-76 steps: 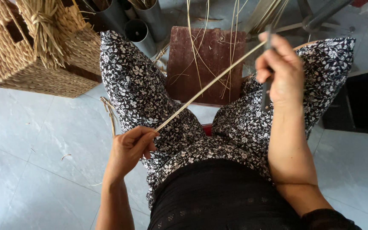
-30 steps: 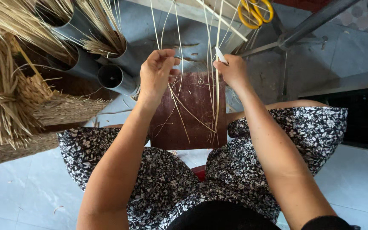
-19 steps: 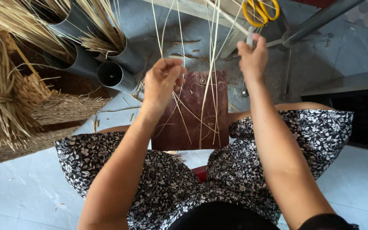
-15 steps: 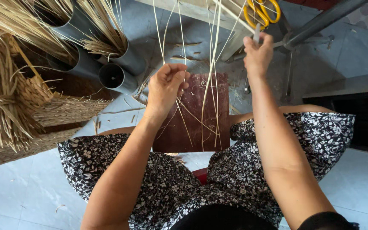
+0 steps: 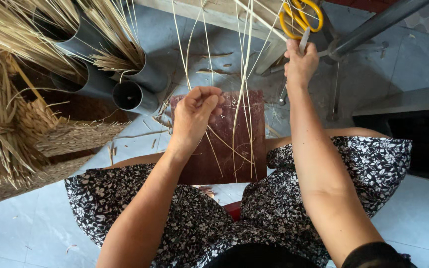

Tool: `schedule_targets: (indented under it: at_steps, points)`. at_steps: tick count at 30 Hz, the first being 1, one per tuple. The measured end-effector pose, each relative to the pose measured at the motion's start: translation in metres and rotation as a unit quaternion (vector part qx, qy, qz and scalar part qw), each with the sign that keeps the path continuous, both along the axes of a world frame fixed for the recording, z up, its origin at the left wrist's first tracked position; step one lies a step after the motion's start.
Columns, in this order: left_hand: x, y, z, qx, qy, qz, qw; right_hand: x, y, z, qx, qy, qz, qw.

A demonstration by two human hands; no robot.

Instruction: The person sits on the floor and splits long thin rattan strips with a small knife, drawing the blade along each strip to shave and separate it, then trims pieces with yellow-handled scissors and sets processed strips aside near a woven basket.

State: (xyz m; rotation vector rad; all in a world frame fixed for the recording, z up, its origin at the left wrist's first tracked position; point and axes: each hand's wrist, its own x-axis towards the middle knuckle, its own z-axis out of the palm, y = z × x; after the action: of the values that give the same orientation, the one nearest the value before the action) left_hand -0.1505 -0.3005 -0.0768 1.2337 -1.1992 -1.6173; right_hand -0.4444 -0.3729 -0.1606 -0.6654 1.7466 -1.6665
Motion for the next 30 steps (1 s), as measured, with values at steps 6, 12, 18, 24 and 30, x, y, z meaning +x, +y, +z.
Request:
schedule_targets:
  at_steps: [6,12,18,24,30]
  points:
    - [-0.001,0.005,0.009,0.015,0.015,-0.016,1.0,-0.014,-0.013,-0.005,0.01,-0.04,-0.003,0.999]
    - [-0.001,0.012,0.017,0.008,0.013,-0.034,0.999,-0.023,-0.024,-0.009,-0.008,-0.081,-0.012,0.997]
    - [-0.001,0.014,0.026,0.023,0.032,-0.041,0.998,-0.028,-0.04,-0.002,-0.021,-0.077,-0.038,0.996]
    - [0.003,0.013,0.031,0.019,0.014,-0.036,0.999,-0.023,-0.046,0.006,0.001,0.016,-0.071,0.997]
    - [0.02,-0.001,0.036,0.002,0.119,0.022,0.993,-0.03,-0.051,-0.001,-0.028,0.077,-0.093,0.992]
